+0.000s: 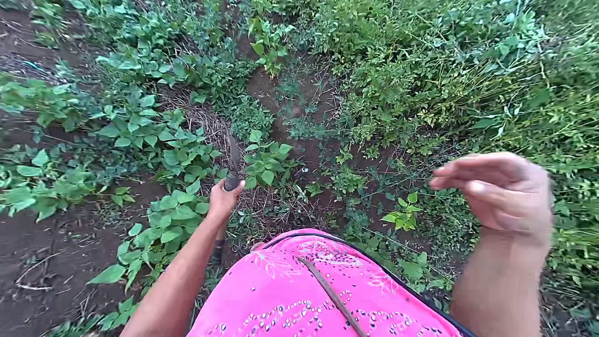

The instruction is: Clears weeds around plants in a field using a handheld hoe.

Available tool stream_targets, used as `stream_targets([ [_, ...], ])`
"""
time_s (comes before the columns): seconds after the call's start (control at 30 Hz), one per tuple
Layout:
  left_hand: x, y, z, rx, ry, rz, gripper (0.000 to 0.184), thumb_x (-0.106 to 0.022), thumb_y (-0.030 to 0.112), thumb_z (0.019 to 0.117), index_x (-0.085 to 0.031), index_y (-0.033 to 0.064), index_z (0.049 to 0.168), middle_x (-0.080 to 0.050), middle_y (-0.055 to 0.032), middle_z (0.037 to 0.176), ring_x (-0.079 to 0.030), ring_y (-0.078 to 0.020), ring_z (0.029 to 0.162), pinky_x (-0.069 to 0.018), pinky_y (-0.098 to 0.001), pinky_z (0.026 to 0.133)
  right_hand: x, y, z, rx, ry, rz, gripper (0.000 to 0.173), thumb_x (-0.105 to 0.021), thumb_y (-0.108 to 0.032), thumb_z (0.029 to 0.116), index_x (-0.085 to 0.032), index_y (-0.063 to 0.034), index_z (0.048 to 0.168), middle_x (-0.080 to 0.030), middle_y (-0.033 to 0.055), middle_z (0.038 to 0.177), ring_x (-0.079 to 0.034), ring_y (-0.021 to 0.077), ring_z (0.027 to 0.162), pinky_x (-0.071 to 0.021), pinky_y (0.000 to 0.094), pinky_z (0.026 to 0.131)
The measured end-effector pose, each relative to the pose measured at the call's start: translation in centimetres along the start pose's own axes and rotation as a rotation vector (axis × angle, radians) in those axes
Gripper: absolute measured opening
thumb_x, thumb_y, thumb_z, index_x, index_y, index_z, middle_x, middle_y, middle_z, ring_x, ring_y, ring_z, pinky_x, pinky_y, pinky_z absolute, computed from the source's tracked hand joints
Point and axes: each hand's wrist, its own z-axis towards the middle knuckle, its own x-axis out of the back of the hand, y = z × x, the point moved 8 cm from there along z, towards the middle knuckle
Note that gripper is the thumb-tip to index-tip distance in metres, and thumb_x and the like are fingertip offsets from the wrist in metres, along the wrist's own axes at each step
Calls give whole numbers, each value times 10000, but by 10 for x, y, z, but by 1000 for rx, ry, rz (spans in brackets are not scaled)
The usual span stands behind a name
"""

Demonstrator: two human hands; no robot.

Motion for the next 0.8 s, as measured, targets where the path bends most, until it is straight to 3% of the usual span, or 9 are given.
stream_targets([
  [0.1, -28, 69, 6, -184, -12, -279, 242, -684, 171, 993, -619, -2, 1149, -632, -38, 893, -579, -65, 737, -526, -275, 720, -82, 136, 14, -485, 103, -213, 352, -727, -69, 921, -646, -16, 1260, -679, 151, 1243, -699, 252, 1027, -595, 434, 886],
  [0.17, -55, 109, 3, -238, -56, -466, 123, -668, 58, 975, -622, 0, 1072, -631, 17, 864, -595, -9, 741, -536, -212, 734, -140, 204, 9, -628, -73, -380, 621, -778, -226, 919, -536, -52, 1463, -502, 169, 1520, -549, 329, 1331, -481, 524, 1077],
  [0.23, -83, 134, -4, -239, -133, -628, 54, -627, 20, 983, -612, 41, 1030, -622, 53, 808, -595, -2, 705, -541, -196, 715, -181, 242, 1, -633, -175, -458, 851, -815, -358, 871, -411, -92, 1571, -358, 187, 1629, -427, 392, 1442, -410, 585, 1139],
  [0.33, -123, 136, -7, -115, -260, -879, 96, -507, 77, 1056, -581, 99, 998, -575, 58, 696, -583, -52, 631, -552, -243, 690, -203, 268, -26, -711, -150, -369, 815, -794, -385, 886, -433, -103, 1560, -483, 178, 1540, -525, 351, 1359, -443, 557, 1112],
  [0.47, -159, 94, 0, 154, -341, -854, 182, -450, 208, 1107, -559, 86, 1027, -569, 16, 710, -619, -118, 670, -579, -311, 740, -194, 279, -77, -845, -53, -266, 649, -801, -301, 883, -565, -5, 1410, -649, 238, 1291, -648, 365, 1154, -495, 561, 1020],
  [0.53, -163, 61, 3, 238, -405, -489, 195, -555, 151, 1065, -573, -4, 1183, -659, -103, 956, -671, -179, 888, -573, -341, 866, -189, 290, -101, -914, -53, -282, 611, -826, -287, 856, -601, 8, 1342, -683, 245, 1187, -671, 381, 1075, -513, 589, 964],
  [0.6, -152, 24, 2, 260, -522, -9, 437, -709, 93, 964, -568, -61, 1348, -630, -236, 1282, -614, -311, 1185, -481, -469, 1049, -187, 303, -120, -1028, -133, -325, 538, -818, -281, 872, -638, -4, 1297, -694, 240, 1158, -672, 391, 1075, -506, 607, 963],
  [0.67, -125, -19, -1, 299, -478, 222, 461, -756, 63, 916, -605, -35, 1340, -645, -253, 1225, -627, -354, 1126, -494, -524, 998, -186, 320, -130, -1132, -239, -404, 459, -804, -294, 878, -685, -20, 1225, -710, 226, 1123, -677, 389, 1073, -506, 611, 956],
  [0.8, -49, -114, -36, 537, -248, 173, 259, -676, 59, 981, -676, -17, 1228, -693, -214, 1103, -669, -292, 957, -543, -464, 899, -191, 346, -134, -1259, -511, -608, 449, -776, -333, 892, -679, -1, 1179, -701, 226, 1165, -674, 382, 1125, -523, 589, 959],
])
